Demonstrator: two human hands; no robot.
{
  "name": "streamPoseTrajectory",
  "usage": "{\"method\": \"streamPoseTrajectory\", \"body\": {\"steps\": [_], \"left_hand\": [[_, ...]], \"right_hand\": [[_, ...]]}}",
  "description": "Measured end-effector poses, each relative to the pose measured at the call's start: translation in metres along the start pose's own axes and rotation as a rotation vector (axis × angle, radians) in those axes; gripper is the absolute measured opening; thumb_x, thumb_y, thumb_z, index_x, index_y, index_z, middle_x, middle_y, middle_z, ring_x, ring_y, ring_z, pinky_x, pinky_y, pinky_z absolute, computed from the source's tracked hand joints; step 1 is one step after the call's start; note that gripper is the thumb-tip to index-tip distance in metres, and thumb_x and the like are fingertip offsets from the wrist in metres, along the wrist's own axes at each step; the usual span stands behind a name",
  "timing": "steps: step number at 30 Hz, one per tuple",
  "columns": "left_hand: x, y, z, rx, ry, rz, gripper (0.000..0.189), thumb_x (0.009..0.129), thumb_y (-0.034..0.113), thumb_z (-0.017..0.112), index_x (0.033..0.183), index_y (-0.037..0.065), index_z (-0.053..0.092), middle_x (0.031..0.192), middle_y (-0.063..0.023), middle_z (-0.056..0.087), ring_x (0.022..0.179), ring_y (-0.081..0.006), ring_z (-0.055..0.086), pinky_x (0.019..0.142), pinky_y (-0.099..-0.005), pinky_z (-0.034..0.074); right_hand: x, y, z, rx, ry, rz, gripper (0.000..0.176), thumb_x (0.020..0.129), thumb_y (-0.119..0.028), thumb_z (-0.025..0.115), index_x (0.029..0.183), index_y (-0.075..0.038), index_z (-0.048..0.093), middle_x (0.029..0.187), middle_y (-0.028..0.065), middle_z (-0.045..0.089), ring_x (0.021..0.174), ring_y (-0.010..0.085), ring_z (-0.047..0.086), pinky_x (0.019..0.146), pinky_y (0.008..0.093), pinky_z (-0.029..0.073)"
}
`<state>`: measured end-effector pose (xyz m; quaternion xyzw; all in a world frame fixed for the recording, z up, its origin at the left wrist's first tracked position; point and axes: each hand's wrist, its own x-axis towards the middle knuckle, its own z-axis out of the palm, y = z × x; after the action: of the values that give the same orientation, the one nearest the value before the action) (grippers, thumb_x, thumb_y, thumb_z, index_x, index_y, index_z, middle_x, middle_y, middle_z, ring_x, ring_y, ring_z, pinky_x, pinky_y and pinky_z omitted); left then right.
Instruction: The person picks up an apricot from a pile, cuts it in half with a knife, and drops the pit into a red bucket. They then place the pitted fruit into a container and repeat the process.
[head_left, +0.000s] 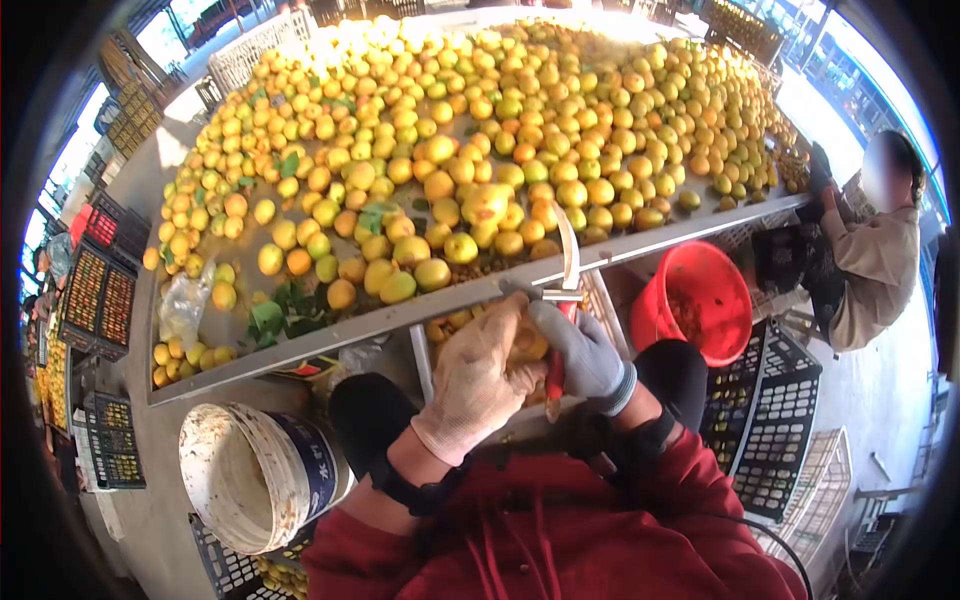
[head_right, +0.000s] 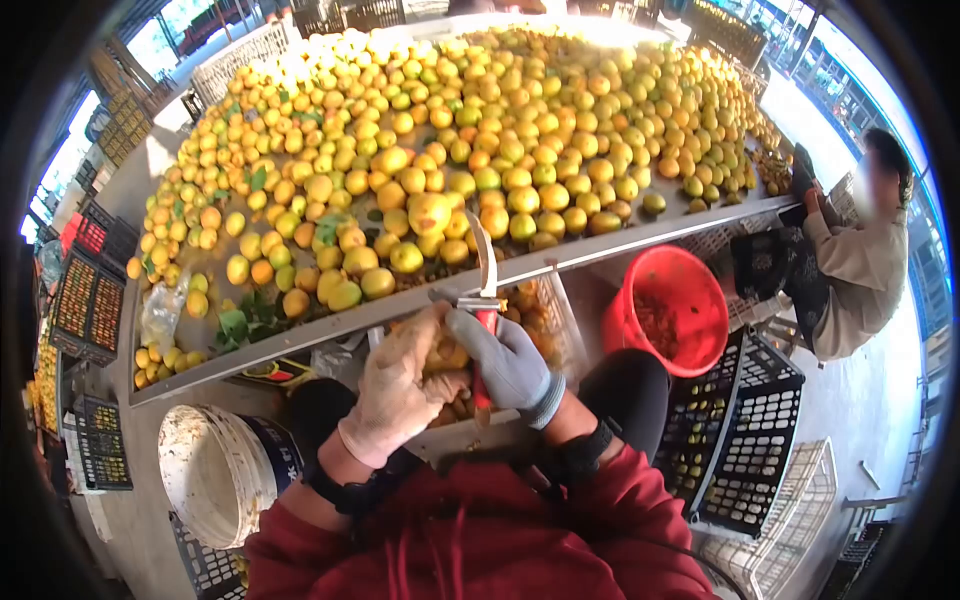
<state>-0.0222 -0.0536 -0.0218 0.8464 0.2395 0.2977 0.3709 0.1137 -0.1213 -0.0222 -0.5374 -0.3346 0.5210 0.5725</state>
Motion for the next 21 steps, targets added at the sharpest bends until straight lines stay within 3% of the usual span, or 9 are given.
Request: {"method": "streamPoseTrajectory", "body": {"steps": [2, 5, 7, 8, 9, 11, 12, 15, 21], "left_hand": [[0.0, -0.001, -0.001, -0.07, 0.061, 0.019, 0.065, 0.063, 0.002, 0.073, 0.122, -0.002, 0.046, 0.095, -0.0151, 0.06, 0.09, -0.0276, 0.06, 0.079, -0.0317, 0.049], [-0.001, -0.005, -0.002, -0.619, 0.114, -0.227, 0.069, 0.065, -0.012, 0.07, 0.127, -0.003, 0.042, 0.107, -0.0098, 0.055, 0.096, -0.0124, 0.054, 0.078, -0.0254, 0.05], [0.002, 0.005, -0.019, -0.811, 0.088, -0.339, 0.075, 0.065, -0.014, 0.07, 0.131, -0.004, 0.037, 0.122, -0.0108, 0.045, 0.099, -0.0145, 0.051, 0.076, -0.0257, 0.052], [0.002, 0.002, -0.022, -0.823, 0.079, -0.332, 0.075, 0.063, -0.016, 0.07, 0.13, -0.003, 0.038, 0.122, -0.0103, 0.044, 0.097, -0.0139, 0.051, 0.076, -0.0254, 0.052], [0.001, -0.001, -0.025, -0.835, 0.07, -0.325, 0.076, 0.062, -0.017, 0.069, 0.13, -0.002, 0.039, 0.121, -0.0098, 0.043, 0.094, -0.0132, 0.052, 0.077, -0.0252, 0.052], [-0.001, -0.004, -0.031, -0.898, 0.022, -0.417, 0.074, 0.062, -0.017, 0.069, 0.128, -0.001, 0.04, 0.116, -0.0083, 0.045, 0.087, -0.0112, 0.052, 0.072, -0.0229, 0.052], [-0.001, -0.005, -0.034, -0.957, -0.026, -0.505, 0.072, 0.061, -0.017, 0.069, 0.127, 0.0, 0.042, 0.11, -0.0068, 0.048, 0.08, -0.0092, 0.052, 0.066, -0.0206, 0.051], [-0.006, -0.023, -0.031, -0.975, -0.074, -0.563, 0.062, 0.065, -0.014, 0.066, 0.121, 0.002, 0.046, 0.096, -0.0035, 0.052, 0.068, -0.008, 0.051, 0.055, -0.0171, 0.044], [-0.008, -0.03, -0.023, -1.187, -0.014, -0.628, 0.06, 0.068, -0.01, 0.06, 0.125, 0.0, 0.044, 0.101, -0.0097, 0.058, 0.068, -0.0167, 0.057, 0.053, -0.0207, 0.041]], "right_hand": [[0.001, 0.005, -0.001, 0.101, 0.028, 0.073, 0.033, 0.093, -0.034, 0.049, 0.096, -0.003, 0.061, 0.077, 0.0004, 0.061, 0.061, 0.0081, 0.056, 0.055, 0.022, 0.045], [0.0, -0.001, -0.01, -0.004, -0.061, 0.032, 0.036, 0.094, -0.035, 0.046, 0.098, -0.002, 0.062, 0.077, 0.0021, 0.062, 0.058, 0.0096, 0.057, 0.054, 0.0224, 0.045], [-0.002, -0.015, -0.014, -0.116, 0.008, 0.077, 0.038, 0.095, -0.035, 0.044, 0.101, -0.001, 0.062, 0.081, 0.0049, 0.064, 0.058, 0.0107, 0.057, 0.055, 0.0229, 0.046], [0.0, -0.017, -0.015, -0.236, 0.01, -0.025, 0.049, 0.096, -0.038, 0.033, 0.115, 0.0, 0.057, 0.063, 0.0073, 0.062, 0.053, 0.0131, 0.057, 0.052, 0.0231, 0.045], [-0.003, -0.026, -0.016, -0.274, 0.049, 0.054, 0.049, 0.097, -0.038, 0.031, 0.115, -0.001, 0.057, 0.063, 0.0066, 0.062, 0.049, 0.0119, 0.055, 0.049, 0.0211, 0.043], [-0.004, -0.023, -0.027, -0.316, 0.067, -0.198, 0.04, 0.096, -0.033, 0.04, 0.104, 0.0, 0.061, 0.084, 0.0068, 0.065, 0.057, 0.0108, 0.057, 0.053, 0.0226, 0.045], [-0.008, -0.041, -0.031, -0.251, 0.037, 0.043, 0.037, 0.096, -0.03, 0.041, 0.107, -0.001, 0.061, 0.084, 0.0054, 0.065, 0.055, 0.0099, 0.057, 0.05, 0.0198, 0.043], [-0.005, -0.035, -0.042, -0.173, -0.013, 0.0, 0.035, 0.095, -0.029, 0.043, 0.11, -0.002, 0.06, 0.086, 0.0055, 0.066, 0.054, 0.0082, 0.057, 0.048, 0.0177, 0.042], [0.003, -0.037, -0.026, 0.083, 0.026, 0.011, 0.027, 0.086, -0.017, 0.059, 0.105, 0.002, 0.06, 0.088, 0.0086, 0.067, 0.062, 0.0104, 0.061, 0.048, 0.0191, 0.044]]}}
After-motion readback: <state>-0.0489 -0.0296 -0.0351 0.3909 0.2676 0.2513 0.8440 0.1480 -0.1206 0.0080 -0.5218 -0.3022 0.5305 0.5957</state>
